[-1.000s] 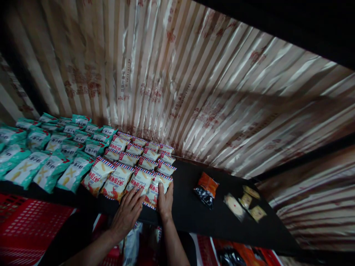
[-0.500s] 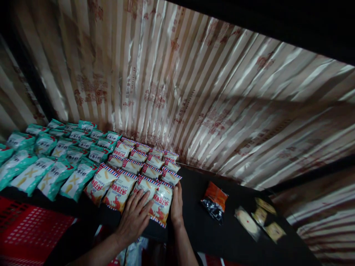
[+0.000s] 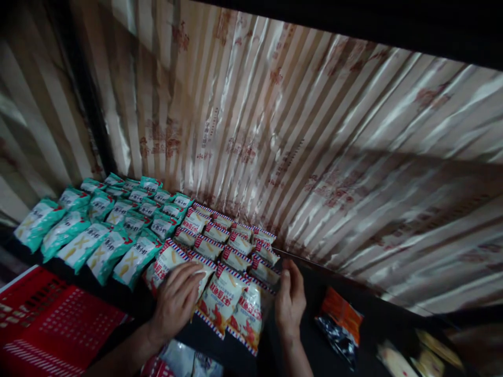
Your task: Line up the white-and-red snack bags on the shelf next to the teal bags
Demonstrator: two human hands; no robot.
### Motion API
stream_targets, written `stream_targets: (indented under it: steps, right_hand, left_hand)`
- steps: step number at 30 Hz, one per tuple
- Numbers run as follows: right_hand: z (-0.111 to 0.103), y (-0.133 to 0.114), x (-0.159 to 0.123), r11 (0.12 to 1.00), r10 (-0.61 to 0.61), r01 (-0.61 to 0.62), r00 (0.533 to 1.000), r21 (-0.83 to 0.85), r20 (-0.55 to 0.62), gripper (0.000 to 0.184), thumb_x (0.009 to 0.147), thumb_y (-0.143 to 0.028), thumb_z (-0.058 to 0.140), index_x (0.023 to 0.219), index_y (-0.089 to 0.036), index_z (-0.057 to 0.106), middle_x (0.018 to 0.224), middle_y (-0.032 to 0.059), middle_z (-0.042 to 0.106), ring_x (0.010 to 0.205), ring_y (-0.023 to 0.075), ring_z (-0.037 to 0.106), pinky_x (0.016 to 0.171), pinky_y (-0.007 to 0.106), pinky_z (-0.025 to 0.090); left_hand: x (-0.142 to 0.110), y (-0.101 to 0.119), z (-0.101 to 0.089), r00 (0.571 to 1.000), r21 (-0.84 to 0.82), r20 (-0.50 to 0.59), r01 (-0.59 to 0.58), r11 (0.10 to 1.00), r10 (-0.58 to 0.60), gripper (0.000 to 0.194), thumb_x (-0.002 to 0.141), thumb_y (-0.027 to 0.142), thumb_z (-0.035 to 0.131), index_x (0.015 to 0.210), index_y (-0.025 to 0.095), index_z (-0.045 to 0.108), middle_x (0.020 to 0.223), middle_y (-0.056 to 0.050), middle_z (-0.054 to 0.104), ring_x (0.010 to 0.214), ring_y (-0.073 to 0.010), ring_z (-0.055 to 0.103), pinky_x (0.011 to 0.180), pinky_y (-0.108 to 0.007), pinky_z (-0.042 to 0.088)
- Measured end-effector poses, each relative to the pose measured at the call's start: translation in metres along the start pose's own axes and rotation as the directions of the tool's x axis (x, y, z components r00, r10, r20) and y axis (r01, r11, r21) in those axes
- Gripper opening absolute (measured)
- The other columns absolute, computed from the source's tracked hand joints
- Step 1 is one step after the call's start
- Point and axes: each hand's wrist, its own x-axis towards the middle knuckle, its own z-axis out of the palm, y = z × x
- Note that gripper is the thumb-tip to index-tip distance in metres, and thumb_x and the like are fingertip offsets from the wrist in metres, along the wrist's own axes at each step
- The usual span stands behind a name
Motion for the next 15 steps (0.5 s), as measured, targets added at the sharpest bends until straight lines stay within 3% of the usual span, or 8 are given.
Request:
stream_targets:
  steps: [4, 7, 11, 15]
  right_hand:
    - [0.037, -0.032, 0.004, 0.998, -0.015, 0.032, 0.958, -0.053, 0.285, 0.048, 0.076, -0.054, 0.053, 0.106, -0.019, 0.062, 0.109, 0.0095, 0.065, 0.102, 0.0253, 0.058, 0.091, 0.042, 0.043]
    - [0.07, -0.041, 0.0, 0.99, -0.113, 0.141, 0.879, -0.027, 0.464, 0.04, 0.077, -0.05, 0.053, 0.1, -0.02, 0.066, 0.104, 0.0087, 0.067, 0.097, 0.0248, 0.06, 0.089, 0.042, 0.045]
    - [0.112, -0.044, -0.003, 0.962, -0.212, 0.272, 0.771, -0.01, 0.601, 0.03, 0.079, -0.041, 0.053, 0.096, -0.022, 0.069, 0.096, 0.0062, 0.069, 0.087, 0.0224, 0.063, 0.079, 0.038, 0.049]
    - [0.15, -0.054, 0.0, 0.889, -0.303, 0.457, 0.584, 0.003, 0.753, 0.026, 0.082, -0.032, 0.05, 0.097, -0.024, 0.069, 0.089, 0.0032, 0.07, 0.077, 0.0181, 0.064, 0.071, 0.032, 0.05]
  left_hand:
    - [0.025, -0.047, -0.016, 0.989, 0.04, 0.076, 0.123, 0.992, -0.126, 0.03, 0.086, 0.012, 0.037, 0.103, 0.02, 0.061, 0.1, -0.005, 0.064, 0.095, -0.017, 0.057, 0.086, -0.033, 0.049]
    - [0.035, -0.082, -0.023, 0.983, 0.12, 0.093, 0.149, 0.982, -0.16, 0.026, 0.084, 0.011, 0.041, 0.096, 0.018, 0.062, 0.099, -0.005, 0.064, 0.095, -0.0182, 0.056, 0.086, -0.034, 0.048]
    - [0.05, -0.116, -0.031, 0.981, 0.216, 0.164, 0.065, 0.974, -0.102, 0.023, 0.082, 0.009, 0.045, 0.09, 0.018, 0.065, 0.095, -0.005, 0.065, 0.096, -0.0191, 0.053, 0.087, -0.034, 0.048]
    - [0.075, -0.134, -0.033, 0.942, 0.221, 0.333, -0.117, 0.968, 0.038, 0.021, 0.081, 0.01, 0.048, 0.086, 0.02, 0.066, 0.091, -0.004, 0.065, 0.103, -0.0201, 0.05, 0.086, -0.034, 0.047]
